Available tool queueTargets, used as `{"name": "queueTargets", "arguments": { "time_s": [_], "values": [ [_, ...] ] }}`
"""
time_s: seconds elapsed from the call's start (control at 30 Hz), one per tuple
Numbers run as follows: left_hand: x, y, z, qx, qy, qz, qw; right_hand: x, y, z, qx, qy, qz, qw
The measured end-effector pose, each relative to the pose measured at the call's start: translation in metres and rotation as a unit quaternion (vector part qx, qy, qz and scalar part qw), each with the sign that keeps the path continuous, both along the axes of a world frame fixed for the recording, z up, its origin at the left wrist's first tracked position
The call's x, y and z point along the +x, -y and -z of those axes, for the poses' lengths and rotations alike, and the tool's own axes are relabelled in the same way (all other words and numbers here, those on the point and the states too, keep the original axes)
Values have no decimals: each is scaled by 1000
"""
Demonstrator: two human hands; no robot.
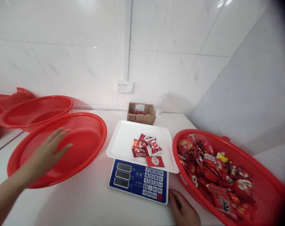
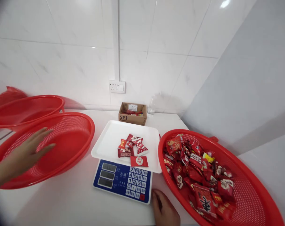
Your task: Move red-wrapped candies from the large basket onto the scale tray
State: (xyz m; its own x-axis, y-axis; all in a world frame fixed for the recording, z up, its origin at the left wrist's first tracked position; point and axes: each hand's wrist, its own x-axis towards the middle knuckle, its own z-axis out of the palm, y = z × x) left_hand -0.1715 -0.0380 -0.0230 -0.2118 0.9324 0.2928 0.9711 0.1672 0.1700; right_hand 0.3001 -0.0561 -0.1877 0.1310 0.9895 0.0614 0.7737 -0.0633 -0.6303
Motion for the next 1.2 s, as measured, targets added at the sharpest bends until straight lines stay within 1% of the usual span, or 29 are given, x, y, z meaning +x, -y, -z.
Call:
{"name": "queueTargets", "arguments": {
  "time_s": [0.07,0.1,0.17,0.23,0.27,0.33,0.47,0.63,0.8,0.93,1.07,1.2],
  "values": [
    [62,-5,0,-13,81,93,992,-1,-7,-9,-21,-1,-2,1000],
    [91,-9,1,-22,121,143,982,-3,-10,-13,-24,5,3,1000],
    [141,-22,4,-70,169,225,957,-8,-12,-17,-22,18,13,1000],
    [176,-40,9,-85,175,282,939,-12,-11,-18,-13,19,12,1000],
    [188,-49,11,-88,173,297,935,-13,-10,-18,-5,15,8,1000],
    [203,-66,16,-92,170,304,933,-14,-8,-16,19,6,-4,1000],
    [212,-86,25,-82,166,303,935,-13,-5,-16,50,16,-21,998],
    [211,-91,30,-83,166,317,930,-16,-7,-18,46,32,-32,998],
    [210,-95,24,-109,138,306,936,-16,-6,-17,68,37,-29,997],
    [210,-94,16,-128,122,288,941,-15,-6,-16,64,39,-31,997],
    [207,-88,9,-125,118,273,947,-15,-6,-17,59,36,-28,997],
    [199,-84,11,-104,121,265,951,-16,-6,-17,64,44,-26,997]
  ]
}}
